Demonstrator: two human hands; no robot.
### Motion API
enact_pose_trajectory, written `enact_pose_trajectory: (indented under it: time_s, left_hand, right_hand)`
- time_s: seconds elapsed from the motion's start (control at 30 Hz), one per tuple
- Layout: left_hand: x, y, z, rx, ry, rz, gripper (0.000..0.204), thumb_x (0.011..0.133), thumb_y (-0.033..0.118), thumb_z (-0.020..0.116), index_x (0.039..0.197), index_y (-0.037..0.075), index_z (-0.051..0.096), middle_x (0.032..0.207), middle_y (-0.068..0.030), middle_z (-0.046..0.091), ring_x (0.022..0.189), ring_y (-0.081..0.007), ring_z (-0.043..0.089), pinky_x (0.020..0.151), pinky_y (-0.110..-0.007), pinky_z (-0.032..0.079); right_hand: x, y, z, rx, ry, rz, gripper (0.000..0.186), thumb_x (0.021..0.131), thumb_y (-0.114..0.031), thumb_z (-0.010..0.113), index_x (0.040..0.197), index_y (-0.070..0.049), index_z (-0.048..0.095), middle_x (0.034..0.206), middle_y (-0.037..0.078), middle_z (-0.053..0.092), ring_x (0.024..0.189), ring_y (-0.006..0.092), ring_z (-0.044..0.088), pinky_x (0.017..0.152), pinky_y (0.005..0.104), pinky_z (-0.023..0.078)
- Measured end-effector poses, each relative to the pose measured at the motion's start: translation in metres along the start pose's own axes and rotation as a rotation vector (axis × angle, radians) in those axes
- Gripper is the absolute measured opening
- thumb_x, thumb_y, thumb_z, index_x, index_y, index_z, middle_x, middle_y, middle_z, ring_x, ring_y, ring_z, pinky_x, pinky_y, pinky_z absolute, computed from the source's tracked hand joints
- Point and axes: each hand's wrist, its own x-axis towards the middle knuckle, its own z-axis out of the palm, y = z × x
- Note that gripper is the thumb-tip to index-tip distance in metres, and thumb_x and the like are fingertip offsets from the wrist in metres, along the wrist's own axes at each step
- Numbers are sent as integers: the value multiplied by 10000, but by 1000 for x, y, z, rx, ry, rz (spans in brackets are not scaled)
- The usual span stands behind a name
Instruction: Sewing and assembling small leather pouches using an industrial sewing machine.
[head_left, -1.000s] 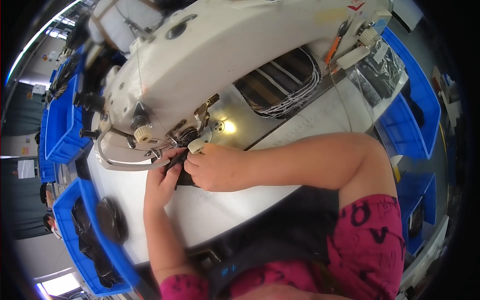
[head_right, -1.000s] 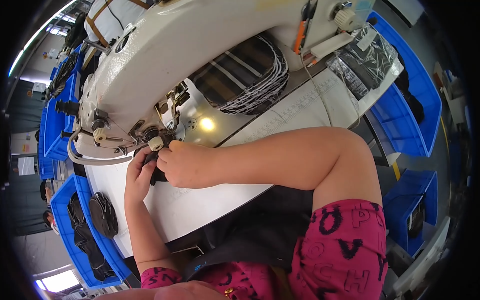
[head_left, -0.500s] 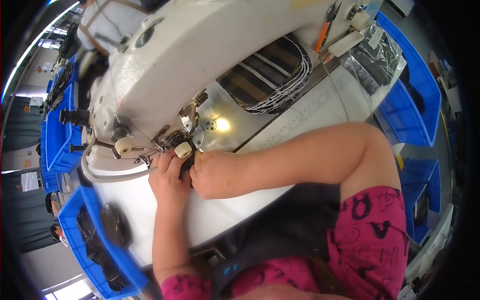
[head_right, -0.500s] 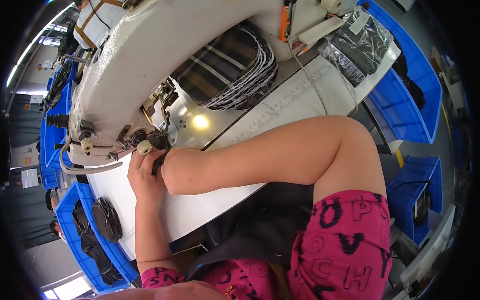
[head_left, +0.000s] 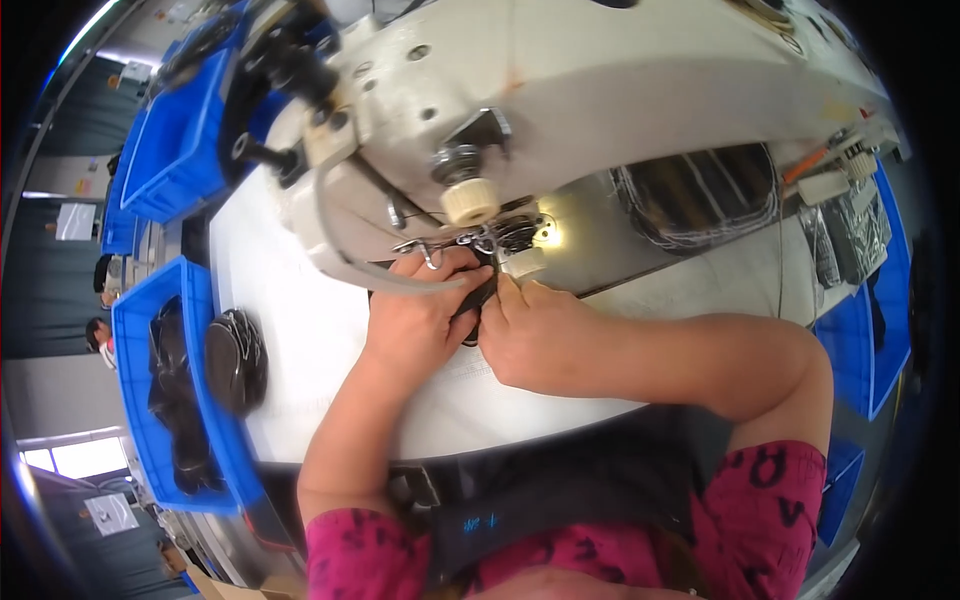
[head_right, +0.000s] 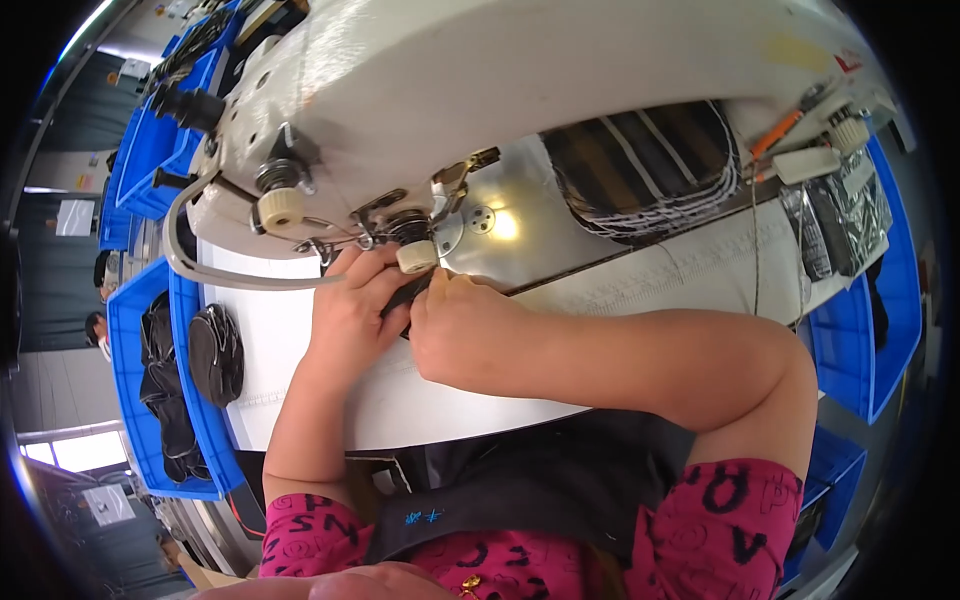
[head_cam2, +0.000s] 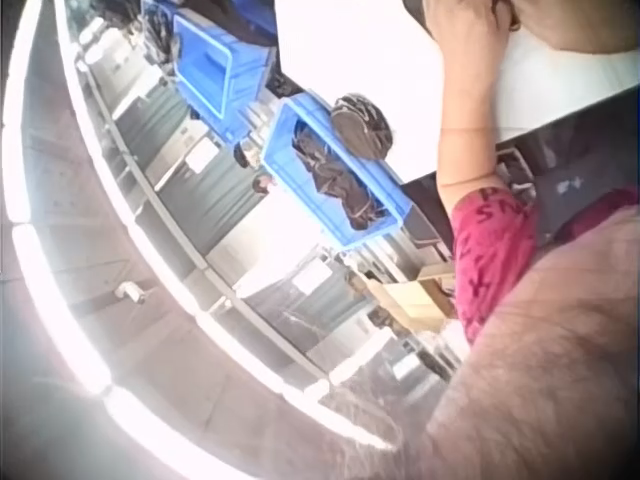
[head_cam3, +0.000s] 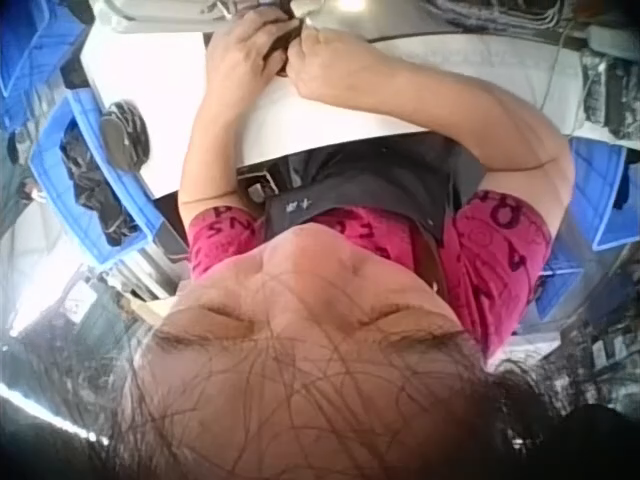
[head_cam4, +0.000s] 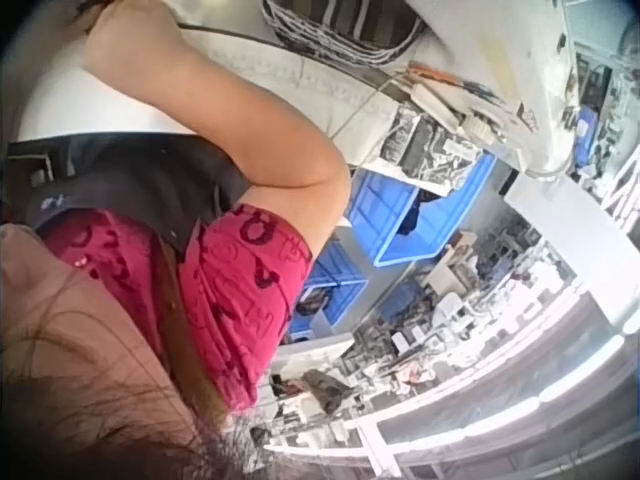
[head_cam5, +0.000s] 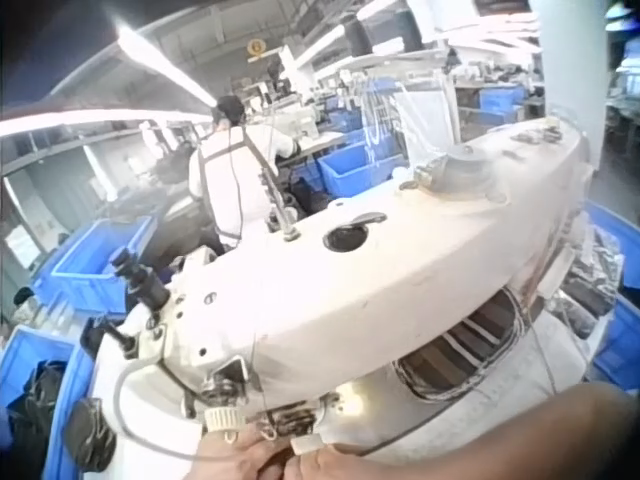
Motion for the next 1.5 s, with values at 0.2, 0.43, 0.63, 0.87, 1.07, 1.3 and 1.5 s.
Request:
enact_pose_trajectory:
  time_s: [0.2,0.43,0.63,0.87,1.07,1.3,1.5]
  left_hand:
    - [-6,1,3,28,-28,49,496,681,70,820,1167,120,735,1191,-4,689,1084,-270,648,913,-415,533]
    - [-5,4,0,-18,-33,35,483,674,35,806,1154,68,757,1202,-52,728,1084,-273,675,906,-389,546]
    - [-6,1,3,-7,-46,38,446,761,109,795,1202,58,753,1204,-27,706,1081,-234,630,966,-312,537]
    - [-2,2,6,-29,-24,6,437,771,98,782,1201,27,744,1206,-56,703,1112,-239,629,976,-315,537]
    - [-1,-4,14,8,43,39,386,755,117,797,1135,63,760,1150,-31,708,1077,-233,635,949,-353,518]
    - [-5,0,9,74,135,102,258,738,142,775,994,138,752,929,34,651,973,-199,615,949,-380,490]
    - [-5,1,1,77,54,81,385,674,89,834,1051,146,777,1041,44,720,1017,-214,642,864,-380,475]
  right_hand:
    - [-3,0,-1,-46,17,-29,238,713,-157,682,824,51,717,887,268,702,905,398,735,650,384,562]
    - [-1,1,-12,9,-85,-8,217,709,-146,682,822,37,712,896,242,701,922,373,730,709,362,567]
    - [-2,7,-5,-58,14,-22,227,710,-122,686,871,37,708,941,219,700,947,342,720,768,385,580]
    - [1,13,-2,-21,36,-18,218,712,-104,703,853,58,738,915,280,720,939,382,748,648,375,586]
    - [0,12,-7,-14,-6,16,266,722,-96,696,910,87,740,995,307,723,950,383,747,654,378,594]
    - [-4,-1,-26,-94,-184,24,420,782,-100,657,1119,147,703,1081,257,712,1043,355,693,880,392,569]
    - [-7,-1,-23,-133,-136,-11,449,769,-124,665,1098,176,723,1110,332,721,899,298,661,754,375,540]
